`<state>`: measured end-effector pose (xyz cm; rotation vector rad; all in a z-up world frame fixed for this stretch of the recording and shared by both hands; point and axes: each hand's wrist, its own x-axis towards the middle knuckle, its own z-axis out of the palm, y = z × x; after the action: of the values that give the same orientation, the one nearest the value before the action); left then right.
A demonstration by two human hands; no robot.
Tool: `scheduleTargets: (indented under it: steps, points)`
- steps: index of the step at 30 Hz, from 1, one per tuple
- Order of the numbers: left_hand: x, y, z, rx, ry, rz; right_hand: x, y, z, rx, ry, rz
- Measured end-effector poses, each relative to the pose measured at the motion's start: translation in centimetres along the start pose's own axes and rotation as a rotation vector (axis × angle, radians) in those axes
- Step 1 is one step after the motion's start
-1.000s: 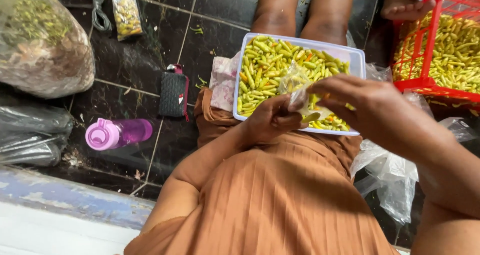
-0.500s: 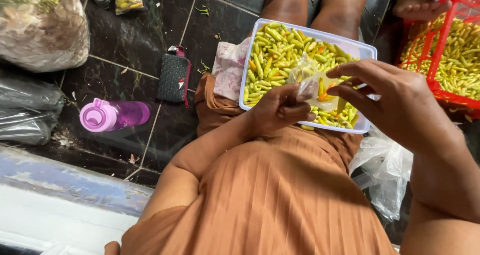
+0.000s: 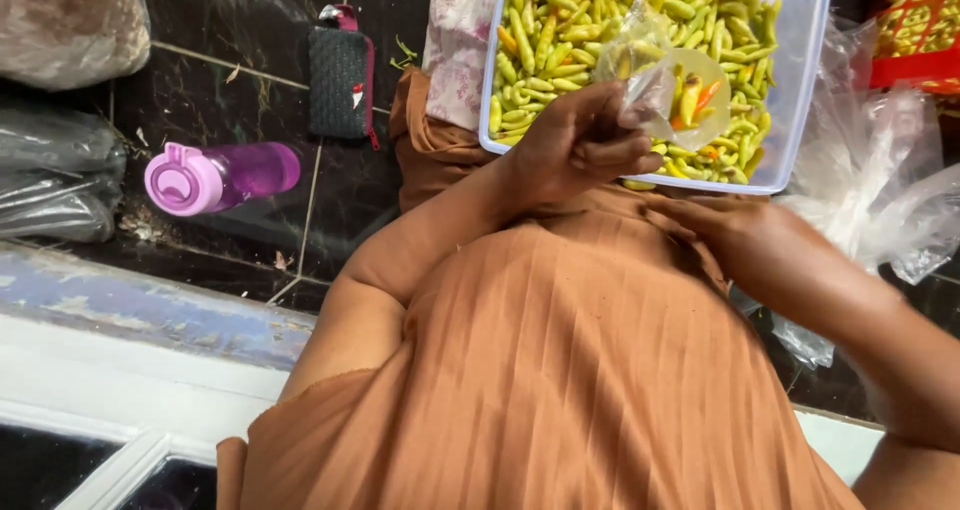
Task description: Packing green chilies into small plastic bags from a tray while sitting on the floor.
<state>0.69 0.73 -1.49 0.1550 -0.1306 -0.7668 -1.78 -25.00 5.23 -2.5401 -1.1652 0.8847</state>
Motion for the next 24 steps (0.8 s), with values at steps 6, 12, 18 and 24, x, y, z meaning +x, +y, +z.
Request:
scheduleTargets:
  steps: [6,12,18,24]
  points:
    - [0.9,-1.6,-3.3,-0.029,0.011,-0.023,3.8,-2.7,1.6,-0.218,0.12,0.089]
    - [0.3,-0.4,-2.8,-0.031,0.038,-0.038,3.1,-1.6,3.8,-0.17,0.335,0.108]
    - [0.1,-0.3,-3.1,-0.092,0.049,-0.024,1.1,-1.4,3.3,0.166,0.416,0.164]
    - [0.1,-0.3,-3.7,-0.077,0.113,-0.024,-0.9,-2.1,0.4,0.524,0.458,0.182]
